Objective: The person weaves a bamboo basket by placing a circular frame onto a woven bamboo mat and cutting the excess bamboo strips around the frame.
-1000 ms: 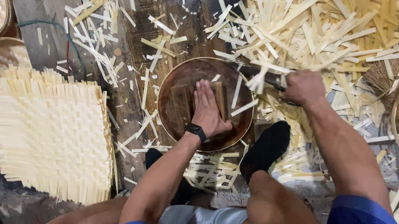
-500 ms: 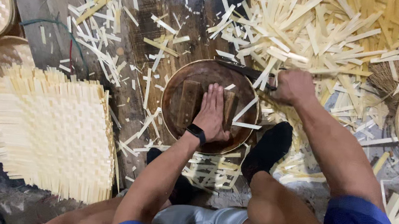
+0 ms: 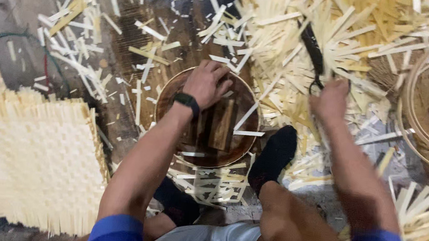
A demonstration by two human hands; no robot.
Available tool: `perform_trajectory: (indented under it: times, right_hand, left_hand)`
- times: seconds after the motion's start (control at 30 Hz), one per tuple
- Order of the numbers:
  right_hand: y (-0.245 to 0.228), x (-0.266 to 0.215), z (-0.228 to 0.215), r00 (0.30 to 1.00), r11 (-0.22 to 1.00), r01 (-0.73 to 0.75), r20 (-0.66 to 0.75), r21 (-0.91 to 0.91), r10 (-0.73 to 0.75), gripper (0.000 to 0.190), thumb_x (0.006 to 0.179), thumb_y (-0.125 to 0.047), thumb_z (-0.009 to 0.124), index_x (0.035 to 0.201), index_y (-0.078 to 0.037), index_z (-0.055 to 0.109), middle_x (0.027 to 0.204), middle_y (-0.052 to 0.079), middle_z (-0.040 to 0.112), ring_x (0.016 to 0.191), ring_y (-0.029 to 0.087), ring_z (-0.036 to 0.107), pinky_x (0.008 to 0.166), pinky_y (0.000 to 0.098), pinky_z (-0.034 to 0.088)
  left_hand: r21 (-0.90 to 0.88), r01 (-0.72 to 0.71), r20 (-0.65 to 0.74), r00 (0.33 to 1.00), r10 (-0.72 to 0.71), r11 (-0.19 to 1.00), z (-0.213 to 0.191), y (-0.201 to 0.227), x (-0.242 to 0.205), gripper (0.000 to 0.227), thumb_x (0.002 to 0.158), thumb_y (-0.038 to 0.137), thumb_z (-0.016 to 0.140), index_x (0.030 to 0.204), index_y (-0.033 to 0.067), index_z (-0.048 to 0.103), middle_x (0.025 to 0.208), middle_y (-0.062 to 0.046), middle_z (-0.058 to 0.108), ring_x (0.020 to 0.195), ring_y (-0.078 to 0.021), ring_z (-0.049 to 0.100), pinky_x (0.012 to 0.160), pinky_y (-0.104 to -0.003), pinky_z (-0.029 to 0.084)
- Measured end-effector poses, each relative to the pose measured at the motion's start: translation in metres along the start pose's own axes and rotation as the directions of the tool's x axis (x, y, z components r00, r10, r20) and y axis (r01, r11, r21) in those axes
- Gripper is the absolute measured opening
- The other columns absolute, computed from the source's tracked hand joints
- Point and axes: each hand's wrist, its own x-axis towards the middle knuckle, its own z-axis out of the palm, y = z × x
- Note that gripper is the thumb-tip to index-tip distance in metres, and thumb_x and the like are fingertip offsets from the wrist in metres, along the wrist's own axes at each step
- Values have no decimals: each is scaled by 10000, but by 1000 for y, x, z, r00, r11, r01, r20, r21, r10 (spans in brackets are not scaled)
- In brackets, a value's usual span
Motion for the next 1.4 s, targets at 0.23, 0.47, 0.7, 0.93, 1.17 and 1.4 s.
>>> perform_trajectory:
  times: [0.23, 0.47, 0.7, 0.93, 1.17, 1.4]
  right_hand:
    - [-101, -87, 101, 958, 562, -214, 283, 799, -38, 103, 883, -102, 760, 887, -33, 684, 766, 21, 694, 715, 87, 610, 638, 302, 535]
    - [-103, -83, 71, 867, 803, -303, 498, 513, 9, 422, 1006, -283, 781, 749, 44, 707, 695, 173, 652, 632, 245, 555, 612, 403, 446]
    - [-119, -105, 21, 850, 708, -408, 523, 576, 64, 362, 886, -353, 796, 994, -38, 655, 808, 84, 720, 725, 181, 689, 662, 366, 567]
    - [-109, -97, 36, 856, 774, -295, 515, 561, -48, 487, 775, -351, 875, 1029, 16, 682, 825, 134, 740, 742, 207, 730, 669, 371, 569]
    - [-102, -106, 44, 913, 748, -190, 395, 636, -104, 425, 777, -306, 900, 962, 33, 721, 758, 145, 744, 664, 174, 702, 590, 377, 545]
    - [-103, -108, 27, 902, 656, -261, 421, 708, -95, 420, 773, -281, 889, 1006, 6, 688, 752, 112, 730, 624, 173, 706, 593, 343, 552]
  left_hand:
    - [29, 83, 392, 916, -88, 996, 43, -2, 71, 418, 848, 541, 748, 1049, 182, 820, 1094, -175, 715, 1033, -373, 651, 937, -501, 502]
    - [116, 77, 389, 914, -117, 990, 59, -3, 76, 416, 750, 526, 838, 891, 135, 853, 997, -189, 728, 1047, -389, 618, 919, -512, 508]
    - [59, 141, 33, 989, -143, 988, 28, -54, 41, 536, 951, 557, 715, 1087, 45, 798, 1033, -240, 694, 1021, -411, 649, 900, -495, 524]
    - [-6, 730, 288, 655, -698, 683, -5, -194, -38, 620, 825, 522, 846, 1218, 49, 766, 1209, -214, 722, 1101, -355, 655, 952, -524, 503]
    - [106, 816, 334, 510, -793, 569, 2, -184, -9, 577, 808, 458, 851, 1155, -2, 851, 1036, -238, 835, 1062, -416, 773, 976, -535, 583]
    - [-43, 841, 248, 532, -810, 539, 7, -135, -5, 521, 843, 386, 827, 1185, -5, 781, 1030, -191, 774, 974, -352, 725, 886, -484, 579]
